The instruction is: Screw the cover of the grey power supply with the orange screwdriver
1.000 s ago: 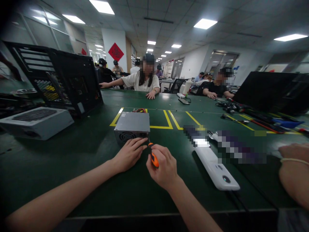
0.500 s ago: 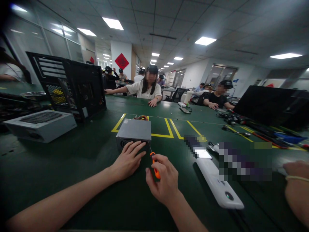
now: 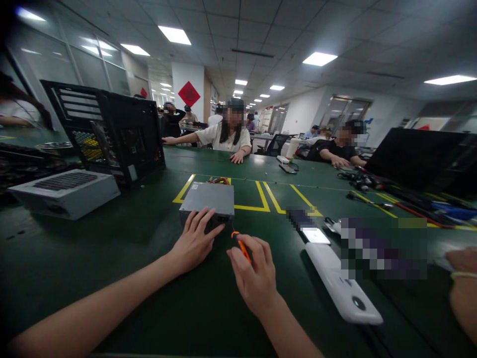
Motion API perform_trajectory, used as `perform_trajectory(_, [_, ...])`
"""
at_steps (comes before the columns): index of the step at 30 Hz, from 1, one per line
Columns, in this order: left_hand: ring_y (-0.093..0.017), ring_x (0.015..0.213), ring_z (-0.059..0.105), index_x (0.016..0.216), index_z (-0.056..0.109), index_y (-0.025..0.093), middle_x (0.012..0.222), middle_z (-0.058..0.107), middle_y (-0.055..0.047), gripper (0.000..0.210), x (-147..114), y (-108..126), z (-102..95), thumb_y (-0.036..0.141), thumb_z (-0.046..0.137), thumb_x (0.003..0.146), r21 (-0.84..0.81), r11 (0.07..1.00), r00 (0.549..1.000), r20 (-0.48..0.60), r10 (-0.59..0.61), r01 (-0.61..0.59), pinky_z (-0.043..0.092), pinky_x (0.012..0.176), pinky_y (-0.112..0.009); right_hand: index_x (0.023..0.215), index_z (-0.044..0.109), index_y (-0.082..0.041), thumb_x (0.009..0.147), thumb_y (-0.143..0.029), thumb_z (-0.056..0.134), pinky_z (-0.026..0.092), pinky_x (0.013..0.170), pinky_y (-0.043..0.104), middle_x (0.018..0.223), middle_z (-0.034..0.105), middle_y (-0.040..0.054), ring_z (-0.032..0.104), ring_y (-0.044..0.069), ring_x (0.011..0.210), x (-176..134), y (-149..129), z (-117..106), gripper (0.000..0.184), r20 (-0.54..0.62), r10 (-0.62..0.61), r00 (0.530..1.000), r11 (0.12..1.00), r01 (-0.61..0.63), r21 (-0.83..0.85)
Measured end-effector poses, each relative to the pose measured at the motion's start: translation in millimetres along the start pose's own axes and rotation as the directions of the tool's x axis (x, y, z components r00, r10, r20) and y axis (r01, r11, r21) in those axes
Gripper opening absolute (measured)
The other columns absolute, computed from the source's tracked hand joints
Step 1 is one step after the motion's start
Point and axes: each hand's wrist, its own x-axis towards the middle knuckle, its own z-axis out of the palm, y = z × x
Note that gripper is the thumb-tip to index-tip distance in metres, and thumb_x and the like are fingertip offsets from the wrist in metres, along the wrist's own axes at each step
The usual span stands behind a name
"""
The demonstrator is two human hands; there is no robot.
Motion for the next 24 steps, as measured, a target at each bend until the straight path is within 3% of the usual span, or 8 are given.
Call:
perform_trajectory(5, [-0.032,0.132,0.021,0.130,0.042,0.030,0.140,0.029,-0.012,0.057,1.8,-1.2,0.4,0.013,0.054,0.077,0.040,0.999,1.000,0.004,0.016,-0.016,0.018,0.107,-0.054,0.109,0.045,-0.021,0.076,-0.005,0.055,0.053,0.076,0.040,0.108,0.054,0.0118,0.056,0.023,0.100,-1.5,0.8,2.6,0.038,-0.030,0.025,0.999,1.000,-0.025,0.009])
perform_trajectory(24, [-0.033,0.126,0.028,0.133,0.038,0.033,0.134,0.034,-0.013,0.057,6.1,2.1,2.6,0.015,0.049,0.080,0.103,0.995,1.000,-0.015,0.011,-0.010,0.021,0.103,-0.056,0.105,0.046,-0.023,0.076,-0.007,0.057,0.053,0.074,0.039,0.101,0.059,0.0082,0.058,0.021,0.093,0.8,-1.7,4.9,0.034,-0.004,0.005,1.000,1.000,-0.005,-0.019])
